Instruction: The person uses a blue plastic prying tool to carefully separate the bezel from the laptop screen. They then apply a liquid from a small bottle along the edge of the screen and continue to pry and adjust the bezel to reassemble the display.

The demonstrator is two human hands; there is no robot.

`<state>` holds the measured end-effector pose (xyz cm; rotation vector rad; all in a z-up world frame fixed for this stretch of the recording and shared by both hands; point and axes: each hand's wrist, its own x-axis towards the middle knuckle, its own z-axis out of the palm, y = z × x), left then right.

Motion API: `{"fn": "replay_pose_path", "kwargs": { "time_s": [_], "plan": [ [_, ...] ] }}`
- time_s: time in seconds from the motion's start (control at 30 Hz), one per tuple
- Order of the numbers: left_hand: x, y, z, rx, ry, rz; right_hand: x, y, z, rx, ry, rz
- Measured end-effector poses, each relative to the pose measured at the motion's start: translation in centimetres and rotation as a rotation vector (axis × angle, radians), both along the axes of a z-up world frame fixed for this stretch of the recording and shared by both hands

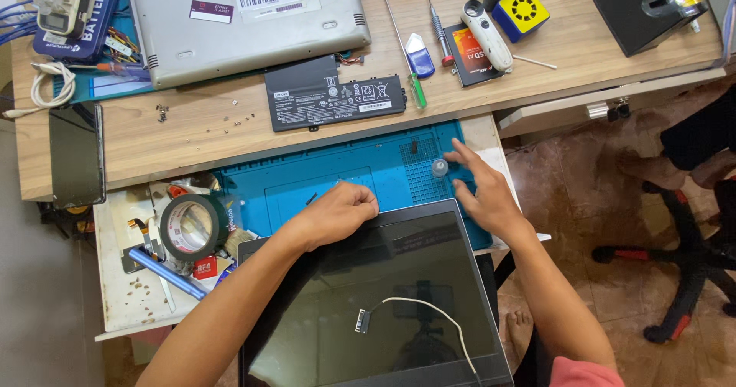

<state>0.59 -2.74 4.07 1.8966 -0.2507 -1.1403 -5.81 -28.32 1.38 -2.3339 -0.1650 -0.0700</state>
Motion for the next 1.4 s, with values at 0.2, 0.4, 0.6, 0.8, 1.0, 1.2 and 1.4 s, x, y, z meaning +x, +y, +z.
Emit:
{"fn": "replay_pose_path", "kwargs": {
  "time_s": [0.2,0.4,0.6,0.8,1.0,1.2,1.4],
  "plan": [
    [-0.1,0.0,-2.1,-0.021,0.010,-0.005,-0.4,-0.4,0.2,0.137,-0.197,-0.123],
    [0.1,-0.4,0.9,-0.043,0.009,-0.031,-2.2,2.9,7.7,0.091,-0.436,0.015],
    [0.2,-0.9,2.7,-0.035,0.003,-0.037,0.5,5.8,8.2,-0.215,-0.163,0.433],
    [0.2,0.0,1.3,-0.033,0.007,-0.012,1.7,7.2,9.7,-0.175,0.178,0.520],
    [0.3,0.1,0.8,-0.044,0.010,-0.008,1.7,7.5,8.3,-0.021,0.295,0.447],
    [0.4,-0.1,0.3,-0.050,0.006,-0.021,2.1,7.4,8.1,-0.052,0.442,0.419],
    [0.3,-0.3,-0.1,-0.061,0.008,-0.011,2.3,7.4,7.3,-0.057,0.499,0.417]
  ]
}}
